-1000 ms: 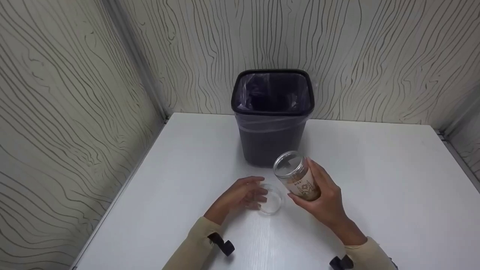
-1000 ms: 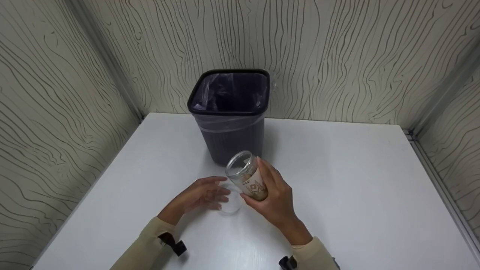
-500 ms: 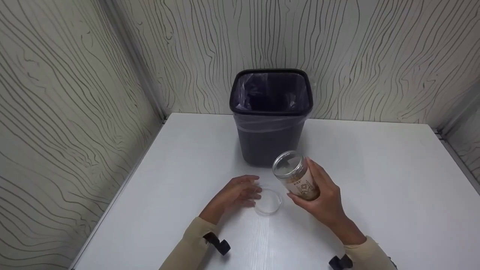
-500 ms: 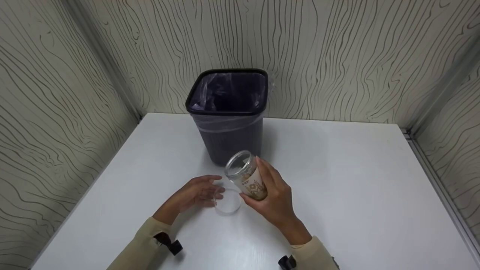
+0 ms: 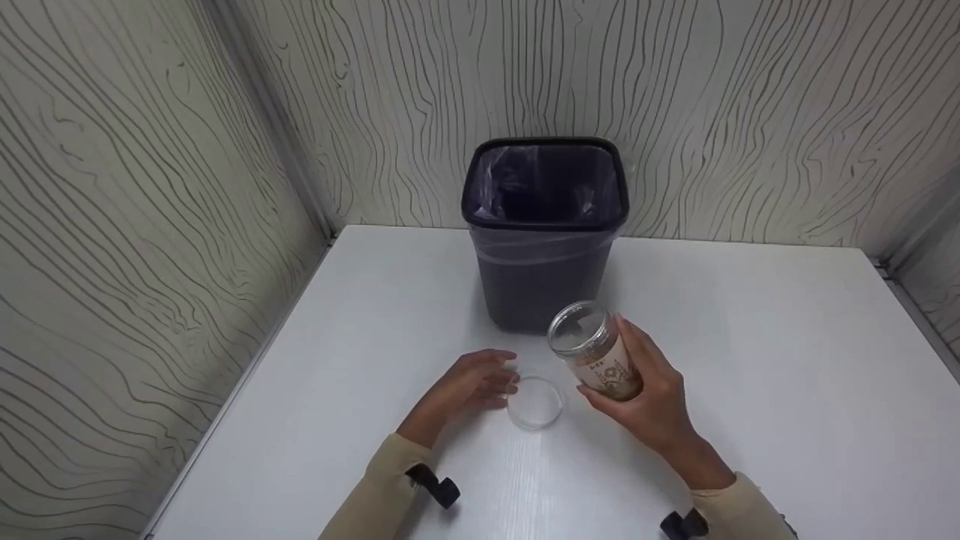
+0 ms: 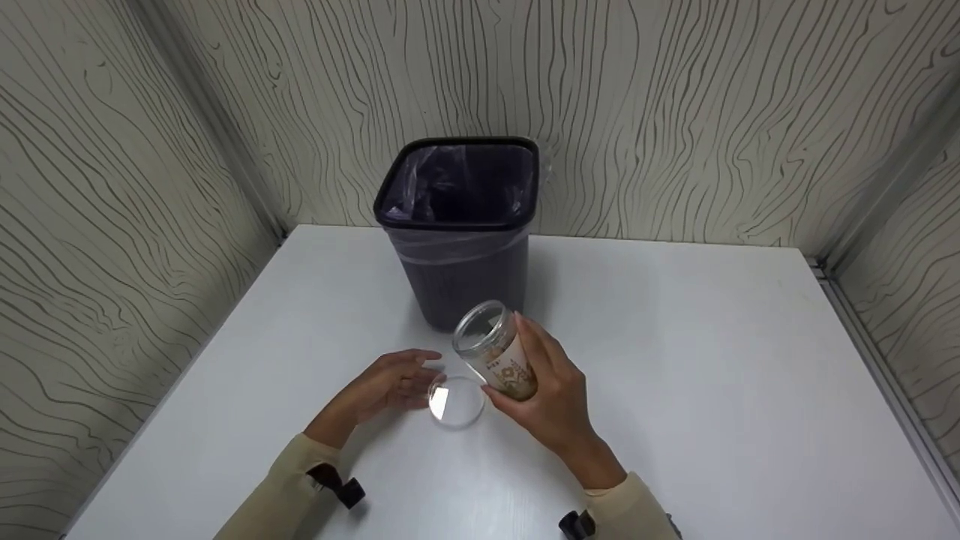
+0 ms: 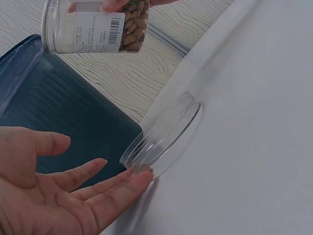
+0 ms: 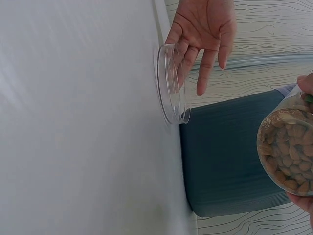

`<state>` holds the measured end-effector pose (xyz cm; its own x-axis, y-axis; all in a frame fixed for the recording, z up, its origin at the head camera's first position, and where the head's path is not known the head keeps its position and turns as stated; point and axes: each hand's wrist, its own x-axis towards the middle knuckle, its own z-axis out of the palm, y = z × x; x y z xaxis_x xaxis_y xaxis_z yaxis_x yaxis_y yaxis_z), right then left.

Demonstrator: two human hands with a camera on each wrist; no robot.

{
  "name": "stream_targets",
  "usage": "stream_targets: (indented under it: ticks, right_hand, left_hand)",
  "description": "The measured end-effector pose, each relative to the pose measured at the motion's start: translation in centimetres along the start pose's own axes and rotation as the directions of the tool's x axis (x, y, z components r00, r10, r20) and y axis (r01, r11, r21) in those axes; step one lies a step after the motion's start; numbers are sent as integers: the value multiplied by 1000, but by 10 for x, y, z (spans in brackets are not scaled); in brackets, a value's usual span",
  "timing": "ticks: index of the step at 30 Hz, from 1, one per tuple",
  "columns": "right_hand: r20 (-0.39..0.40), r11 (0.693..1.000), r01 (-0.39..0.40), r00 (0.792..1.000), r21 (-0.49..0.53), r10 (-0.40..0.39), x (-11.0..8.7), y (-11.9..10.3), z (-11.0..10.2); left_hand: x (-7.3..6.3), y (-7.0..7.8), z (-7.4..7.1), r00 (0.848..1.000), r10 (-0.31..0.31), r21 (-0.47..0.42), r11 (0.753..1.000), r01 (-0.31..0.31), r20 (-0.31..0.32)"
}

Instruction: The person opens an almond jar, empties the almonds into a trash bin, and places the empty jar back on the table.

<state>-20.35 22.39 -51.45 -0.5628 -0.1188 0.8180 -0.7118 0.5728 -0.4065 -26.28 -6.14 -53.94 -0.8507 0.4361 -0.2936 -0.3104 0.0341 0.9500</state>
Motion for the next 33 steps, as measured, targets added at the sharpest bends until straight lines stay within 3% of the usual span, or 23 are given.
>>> stream_targets:
  ticks: [7,20,33]
  right_hand:
    - [5,1000,3,1000,-10,-3,0,0,-1]
    - [3,1000,7,1000,-13,-7,0,0,-1]
    - [15,1000,-14,1000,-4,14,0,-2,-2]
  left_hand:
    - [0,2,0,999,19,63,998,-17,-38]
    - [3,0,0,998,28,69,997,-24,-56]
    - [0,2,0,998,53,92,995,-50,-41]
